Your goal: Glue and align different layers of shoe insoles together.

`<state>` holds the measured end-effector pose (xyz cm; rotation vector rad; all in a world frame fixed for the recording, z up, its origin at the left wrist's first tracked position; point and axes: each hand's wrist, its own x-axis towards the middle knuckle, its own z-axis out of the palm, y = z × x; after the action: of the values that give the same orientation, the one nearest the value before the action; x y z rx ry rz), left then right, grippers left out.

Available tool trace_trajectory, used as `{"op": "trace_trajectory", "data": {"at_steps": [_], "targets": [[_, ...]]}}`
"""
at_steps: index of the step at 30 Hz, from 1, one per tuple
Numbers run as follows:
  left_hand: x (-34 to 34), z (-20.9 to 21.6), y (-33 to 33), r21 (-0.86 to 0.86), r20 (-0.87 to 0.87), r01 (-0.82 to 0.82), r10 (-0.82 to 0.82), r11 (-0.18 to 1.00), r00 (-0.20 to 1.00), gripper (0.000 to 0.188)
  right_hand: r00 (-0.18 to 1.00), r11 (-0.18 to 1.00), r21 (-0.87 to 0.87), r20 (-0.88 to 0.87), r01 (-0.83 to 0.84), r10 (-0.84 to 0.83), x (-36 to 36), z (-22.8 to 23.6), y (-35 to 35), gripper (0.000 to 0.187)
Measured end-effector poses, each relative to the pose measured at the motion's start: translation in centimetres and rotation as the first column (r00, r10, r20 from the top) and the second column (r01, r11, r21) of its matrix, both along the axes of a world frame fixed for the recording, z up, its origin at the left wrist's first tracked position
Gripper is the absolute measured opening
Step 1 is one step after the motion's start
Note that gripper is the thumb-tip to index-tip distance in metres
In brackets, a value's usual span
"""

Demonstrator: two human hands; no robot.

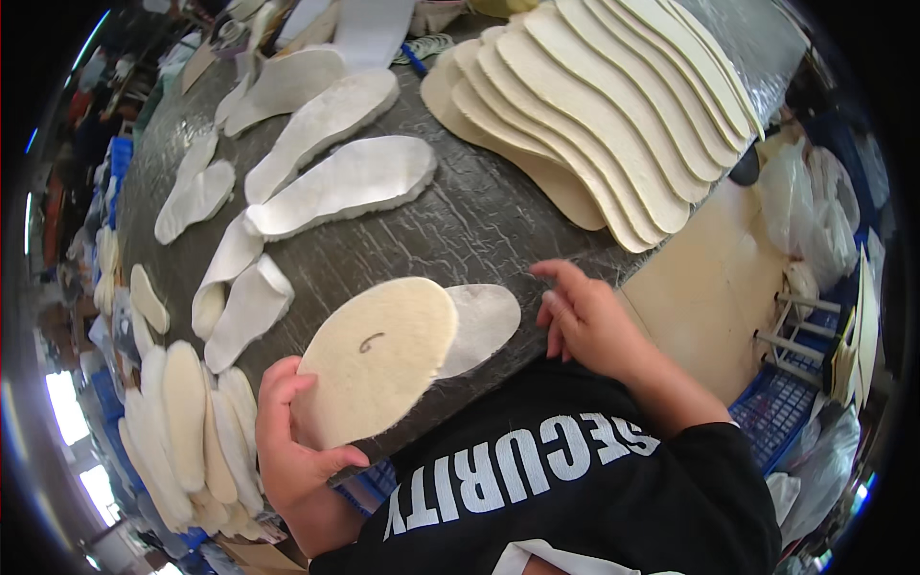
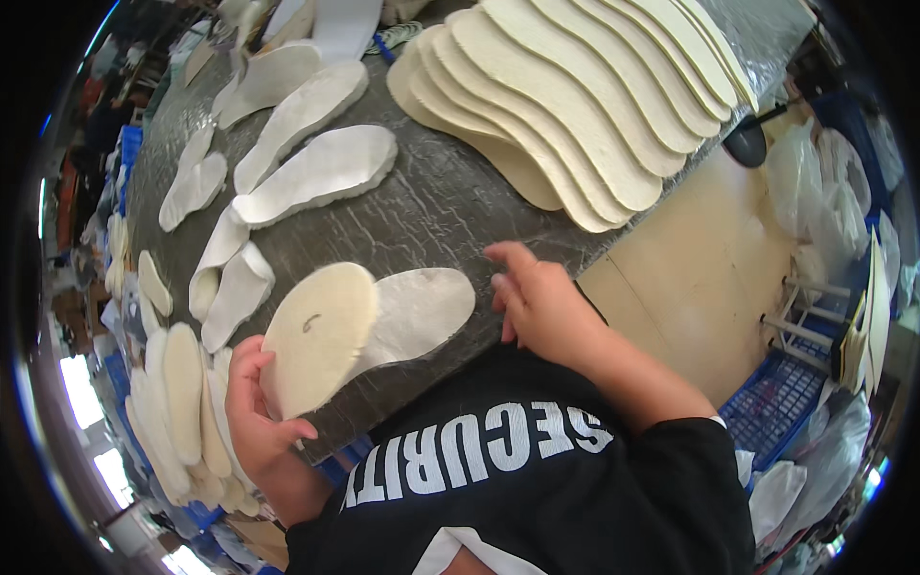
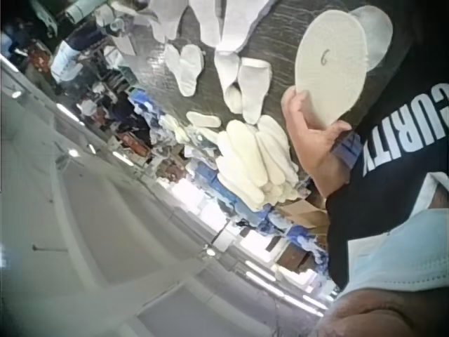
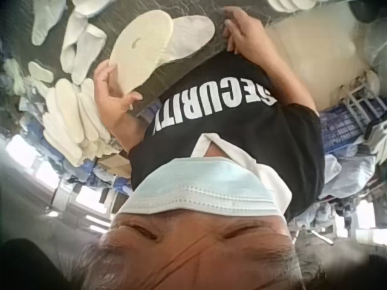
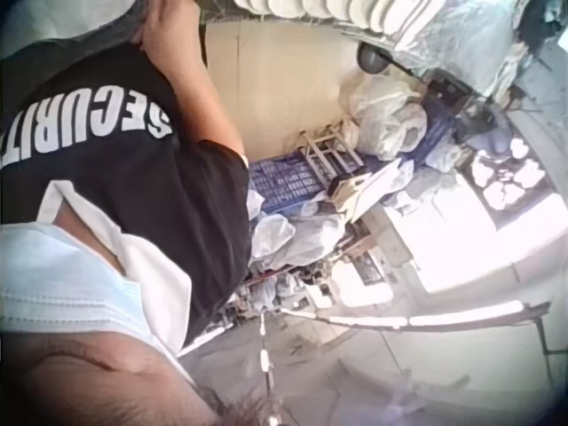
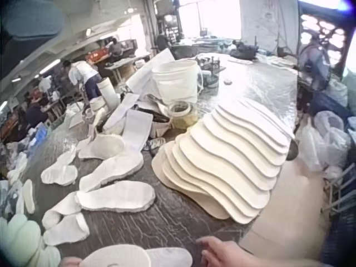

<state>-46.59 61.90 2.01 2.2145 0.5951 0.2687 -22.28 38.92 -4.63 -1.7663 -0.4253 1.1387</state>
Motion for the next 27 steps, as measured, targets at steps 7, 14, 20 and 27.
{"op": "trace_trajectory", "data": {"at_steps": [7, 14, 20, 27], "targets": [[2.5, -1.2, -0.5, 0.279, -0.107, 0.234, -0.212, 0.931, 0.971, 0.082, 0.959, 0.993, 0.094, -0.269, -0.064, 0.087, -1.1, -0.7, -0.7, 0.039], [2.6, -2.6, -0.7, 0.212, -0.175, 0.310, -0.276, 0.927, 0.945, 0.084, 0.971, 0.985, 0.150, -0.210, -0.081, 0.112, -1.4, -1.2, -0.9, 0.041], [3.5, -3.1, -0.8, 0.249, -0.129, 0.326, -0.302, 0.912, 0.944, 0.079, 0.978, 0.989, 0.129, -0.188, -0.065, 0.089, -1.6, -1.0, -0.7, 0.044], [3.5, -3.5, -0.8, 0.257, -0.134, 0.336, -0.311, 0.906, 0.941, 0.079, 0.981, 0.984, 0.151, -0.154, -0.091, 0.114, -1.5, -1.2, -0.7, 0.045]]}}
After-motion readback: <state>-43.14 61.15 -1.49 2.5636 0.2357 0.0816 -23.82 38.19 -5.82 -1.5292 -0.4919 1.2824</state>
